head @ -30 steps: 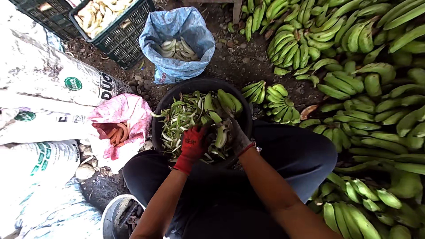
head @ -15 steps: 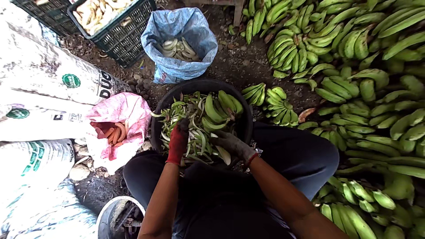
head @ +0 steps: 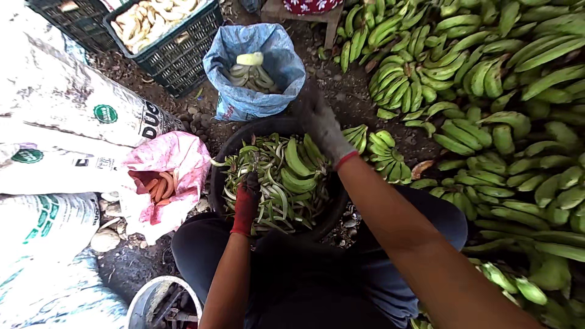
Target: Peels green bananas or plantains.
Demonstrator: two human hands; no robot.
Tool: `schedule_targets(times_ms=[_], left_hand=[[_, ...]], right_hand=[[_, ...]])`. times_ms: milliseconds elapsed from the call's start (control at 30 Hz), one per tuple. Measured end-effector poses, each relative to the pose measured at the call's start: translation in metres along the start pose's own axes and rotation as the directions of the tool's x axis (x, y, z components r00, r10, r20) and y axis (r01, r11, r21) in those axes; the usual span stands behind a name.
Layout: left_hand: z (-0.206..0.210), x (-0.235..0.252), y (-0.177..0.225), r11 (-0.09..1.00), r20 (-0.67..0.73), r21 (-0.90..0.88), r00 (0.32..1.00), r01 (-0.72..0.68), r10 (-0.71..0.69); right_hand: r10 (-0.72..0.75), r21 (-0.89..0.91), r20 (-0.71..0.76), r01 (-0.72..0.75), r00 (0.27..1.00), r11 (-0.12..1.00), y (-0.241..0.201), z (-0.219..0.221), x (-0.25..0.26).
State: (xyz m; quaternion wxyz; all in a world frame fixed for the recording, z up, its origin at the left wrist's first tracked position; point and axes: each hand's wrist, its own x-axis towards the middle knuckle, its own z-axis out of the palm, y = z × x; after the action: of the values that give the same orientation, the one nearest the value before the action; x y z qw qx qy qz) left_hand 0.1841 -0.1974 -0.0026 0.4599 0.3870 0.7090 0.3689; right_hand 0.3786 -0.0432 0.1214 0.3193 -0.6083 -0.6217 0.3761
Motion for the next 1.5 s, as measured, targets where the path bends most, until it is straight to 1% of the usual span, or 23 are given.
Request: schedule_targets(times_ms=[33, 100, 200, 267, 300, 400, 467, 567, 667, 733, 800, 867, 1000, 1033, 1067, 1100, 1133, 1167, 1267, 1333, 1400, 1433, 1500], left_hand=[[0.002, 0.0, -0.003, 1.0, 0.014, -0.023, 1.0, 0.0, 0.0], [0.006, 0.002, -0.012, 0.999, 0.044, -0.028, 0.999, -0.027, 0.028], [0.014, 0.003, -0.019, 1.0, 0.116, -0.006, 0.993, -0.02, 0.021], [0.019, 0.0, -0.019, 1.0, 0.152, -0.009, 0.988, -0.011, 0.012], [0.022, -0.001, -0.021, 0.999, 0.174, -0.036, 0.985, -0.01, 0.016], [0.045, -0.002, -0.034, 0.976, 0.231, -0.211, 0.973, 0.06, -0.01], [0.066, -0.001, -0.034, 0.952, 0.27, -0.274, 0.961, 0.139, -0.063], [0.1, 0.005, -0.033, 0.966, 0.261, -0.218, 0.962, 0.14, -0.081], [0.133, 0.01, -0.028, 0.958, 0.165, -0.227, 0.976, 0.177, -0.141], [0.15, 0.018, -0.033, 0.955, 0.078, -0.188, 0.973, 0.228, -0.217], [0.158, 0.024, -0.039, 0.961, 0.034, -0.093, 0.965, 0.262, -0.26], [0.158, 0.029, -0.036, 0.96, 0.031, 0.005, 0.959, 0.281, -0.281], [0.158, 0.036, -0.033, 0.952, 0.024, 0.085, 0.954, 0.295, -0.298], [0.159, 0.038, -0.035, 0.951, 0.015, 0.083, 0.954, 0.296, -0.299], [0.159, 0.039, -0.037, 0.95, 0.013, 0.083, 0.953, 0.302, -0.304], [0.16, 0.04, -0.039, 0.947, 0.012, 0.076, 0.949, 0.313, -0.314], [0.162, 0.039, -0.04, 0.945, 0.016, 0.071, 0.946, 0.321, -0.322], [0.162, 0.038, -0.041, 0.944, 0.025, 0.071, 0.946, 0.321, -0.324], [0.143, 0.038, -0.039, 0.955, 0.111, 0.134, 0.953, 0.266, -0.281], [0.129, 0.033, -0.036, 0.958, 0.167, 0.183, 0.954, 0.22, -0.25], [0.111, 0.024, -0.03, 0.963, 0.202, 0.198, 0.953, 0.184, -0.224], [0.101, 0.02, -0.027, 0.969, 0.209, 0.175, 0.955, 0.175, -0.21], [0.081, 0.011, -0.023, 0.987, 0.217, 0.03, 0.963, 0.158, -0.161]], right_hand=[[0.026, -0.157, 0.069, -0.015, 0.997, 0.987, 0.016, 0.007, -0.016], [0.094, -0.389, 0.155, -0.026, 0.983, 0.921, 0.061, 0.03, -0.04], [0.173, -0.644, 0.21, 0.003, 0.962, 0.765, 0.116, 0.065, -0.039], [0.236, -0.719, 0.244, 0.013, 0.941, 0.695, 0.13, 0.074, -0.036], [0.247, -0.73, 0.251, 0.015, 0.936, 0.684, 0.136, 0.077, -0.033], [0.29, -0.682, 0.257, -0.039, 0.922, 0.73, 0.14, 0.069, -0.028], [0.325, -0.634, 0.255, -0.097, 0.911, 0.767, 0.136, 0.059, -0.028], [0.35, -0.541, 0.202, -0.194, 0.915, 0.819, 0.135, 0.051, -0.029], [0.346, -0.44, 0.118, -0.264, 0.931, 0.858, 0.141, 0.052, -0.029], [0.329, -0.304, 0.041, -0.302, 0.943, 0.904, 0.146, 0.054, -0.031], [0.317, -0.132, -0.003, -0.315, 0.948, 0.94, 0.147, 0.053, -0.035], [0.326, 0.009, -0.021, -0.326, 0.945, 0.945, 0.145, 0.052, -0.038], [0.345, 0.183, -0.037, -0.333, 0.938, 0.925, 0.146, 0.052, -0.041], [0.343, 0.296, -0.056, -0.312, 0.938, 0.903, 0.144, 0.053, -0.04], [0.364, 0.485, -0.092, -0.278, 0.927, 0.829, 0.14, 0.055, -0.038], [0.422, 0.684, -0.106, -0.243, 0.9, 0.688, 0.134, 0.057, -0.034], [0.471, 0.784, -0.092, -0.228, 0.878, 0.578, 0.13, 0.054, -0.032], [0.481, 0.797, -0.068, -0.242, 0.874, 0.553, 0.128, 0.051, -0.031], [0.377, 0.637, 0.065, -0.329, 0.924, 0.697, 0.118, 0.038, -0.035], [0.342, 0.666, 0.08, -0.306, 0.936, 0.68, 0.108, 0.028, -0.035], [0.267, 0.793, 0.058, -0.207, 0.962, 0.572, 0.094, 0.014, -0.038], [0.196, 0.873, 0.057, -0.144, 0.979, 0.467, 0.088, 0.004, -0.041], [-0.018, 0.966, 0.062, -0.055, 0.998, 0.253, 0.081, -0.018, -0.047]])
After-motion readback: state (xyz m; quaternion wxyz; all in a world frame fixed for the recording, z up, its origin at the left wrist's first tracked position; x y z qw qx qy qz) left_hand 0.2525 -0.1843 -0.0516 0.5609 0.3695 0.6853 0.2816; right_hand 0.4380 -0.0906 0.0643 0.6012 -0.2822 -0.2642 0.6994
